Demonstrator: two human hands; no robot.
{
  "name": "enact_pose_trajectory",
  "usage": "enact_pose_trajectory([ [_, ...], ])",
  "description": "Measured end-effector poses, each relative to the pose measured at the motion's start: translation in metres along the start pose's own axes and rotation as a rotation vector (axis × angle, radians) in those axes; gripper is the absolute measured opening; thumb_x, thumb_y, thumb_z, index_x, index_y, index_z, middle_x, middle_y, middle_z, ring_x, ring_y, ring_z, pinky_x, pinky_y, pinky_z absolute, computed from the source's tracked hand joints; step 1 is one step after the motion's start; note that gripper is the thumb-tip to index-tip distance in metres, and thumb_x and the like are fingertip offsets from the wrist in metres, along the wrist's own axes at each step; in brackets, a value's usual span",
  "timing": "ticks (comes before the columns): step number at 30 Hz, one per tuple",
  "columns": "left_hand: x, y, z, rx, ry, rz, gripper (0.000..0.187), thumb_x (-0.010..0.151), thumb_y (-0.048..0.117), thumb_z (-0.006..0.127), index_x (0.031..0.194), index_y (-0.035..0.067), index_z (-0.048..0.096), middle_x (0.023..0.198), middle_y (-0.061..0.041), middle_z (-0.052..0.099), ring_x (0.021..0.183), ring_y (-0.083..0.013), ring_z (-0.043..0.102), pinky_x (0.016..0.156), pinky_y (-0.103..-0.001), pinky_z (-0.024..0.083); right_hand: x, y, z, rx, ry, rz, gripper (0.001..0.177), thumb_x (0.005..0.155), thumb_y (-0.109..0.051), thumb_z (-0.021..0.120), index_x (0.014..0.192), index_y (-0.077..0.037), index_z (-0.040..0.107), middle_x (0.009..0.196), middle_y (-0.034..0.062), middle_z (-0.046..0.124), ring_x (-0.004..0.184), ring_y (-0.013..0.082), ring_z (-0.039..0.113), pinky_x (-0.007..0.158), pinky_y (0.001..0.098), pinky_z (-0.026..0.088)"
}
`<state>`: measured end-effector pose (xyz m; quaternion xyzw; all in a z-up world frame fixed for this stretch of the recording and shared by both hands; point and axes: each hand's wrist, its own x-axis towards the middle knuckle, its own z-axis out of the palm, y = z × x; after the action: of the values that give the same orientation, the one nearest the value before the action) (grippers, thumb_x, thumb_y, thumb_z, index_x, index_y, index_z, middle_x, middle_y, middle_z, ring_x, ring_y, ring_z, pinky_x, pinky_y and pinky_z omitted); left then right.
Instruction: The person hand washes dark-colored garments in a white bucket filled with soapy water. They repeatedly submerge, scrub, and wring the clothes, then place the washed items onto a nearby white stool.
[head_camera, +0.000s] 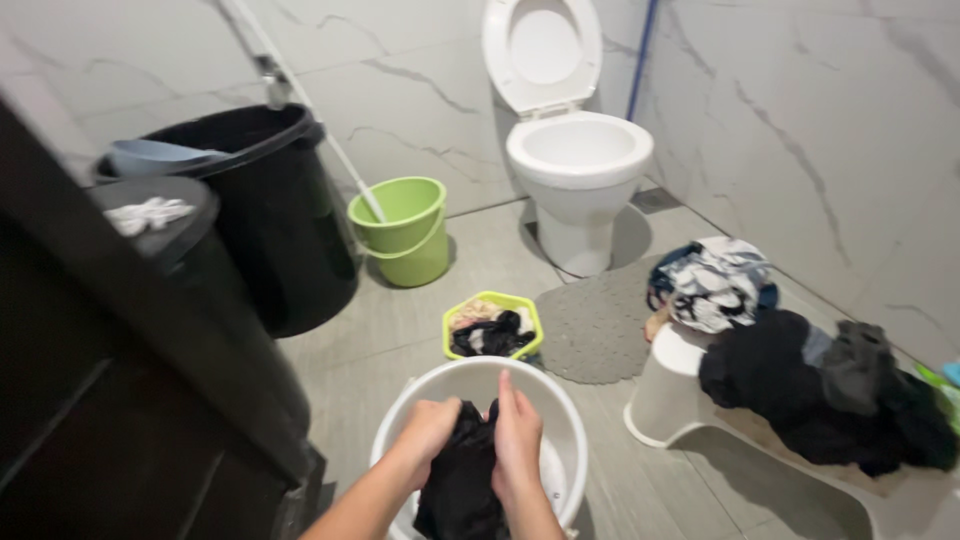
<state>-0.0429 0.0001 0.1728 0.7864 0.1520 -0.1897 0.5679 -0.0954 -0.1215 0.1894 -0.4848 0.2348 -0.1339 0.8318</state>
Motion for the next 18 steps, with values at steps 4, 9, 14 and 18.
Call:
enact_pose_trajectory([
  [4,0.052,-0.032,0.037,-0.418,-0.07,0.017,0.037,0.091,0.031,0.058,0.087,-0.003,0.071,0.08,-0.015,0.069,0.068,-0.026,0.064,0.06,-0.044,0.051,-0.01,0.018,0.015,-0.152,0.046,-0.338,0.047,0.094,-0.031,0.072,0.064,-0.001,0.054,0.058,0.001,0.045,0.059,0.0101,0.039,0.052,0.0332,0.037],
  [9,0.055,-0.026,0.076,-0.518,-0.164,-0.203,0.025,0.092,0.025,0.063,0.092,0.002,0.072,0.083,-0.016,0.072,0.07,-0.0276,0.068,0.061,-0.044,0.052,0.018,-0.002,-0.002,-0.435,0.167,-0.516,0.044,0.094,-0.028,0.07,0.067,0.002,0.052,0.057,0.0129,0.043,0.055,0.0161,0.037,0.051,0.0374,0.04],
  [14,0.099,-0.035,0.089,-0.517,-0.336,-0.072,0.027,0.092,0.03,0.062,0.091,0.004,0.069,0.081,-0.013,0.07,0.067,-0.0258,0.066,0.057,-0.044,0.053,0.041,-0.005,-0.008,-0.354,0.19,-0.672,0.031,0.088,-0.026,0.07,0.071,-0.002,0.063,0.059,0.0132,0.06,0.052,0.0164,0.053,0.053,0.0363,0.046],
  [18,0.153,-0.04,0.095,-0.433,-0.435,0.115,0.029,0.094,0.031,0.063,0.089,0.003,0.067,0.08,-0.011,0.069,0.066,-0.0245,0.065,0.055,-0.042,0.053,0.032,0.018,-0.001,-0.449,0.266,-0.582,0.038,0.09,-0.027,0.072,0.069,0.002,0.059,0.06,0.0168,0.058,0.053,0.0231,0.046,0.055,0.038,0.048],
])
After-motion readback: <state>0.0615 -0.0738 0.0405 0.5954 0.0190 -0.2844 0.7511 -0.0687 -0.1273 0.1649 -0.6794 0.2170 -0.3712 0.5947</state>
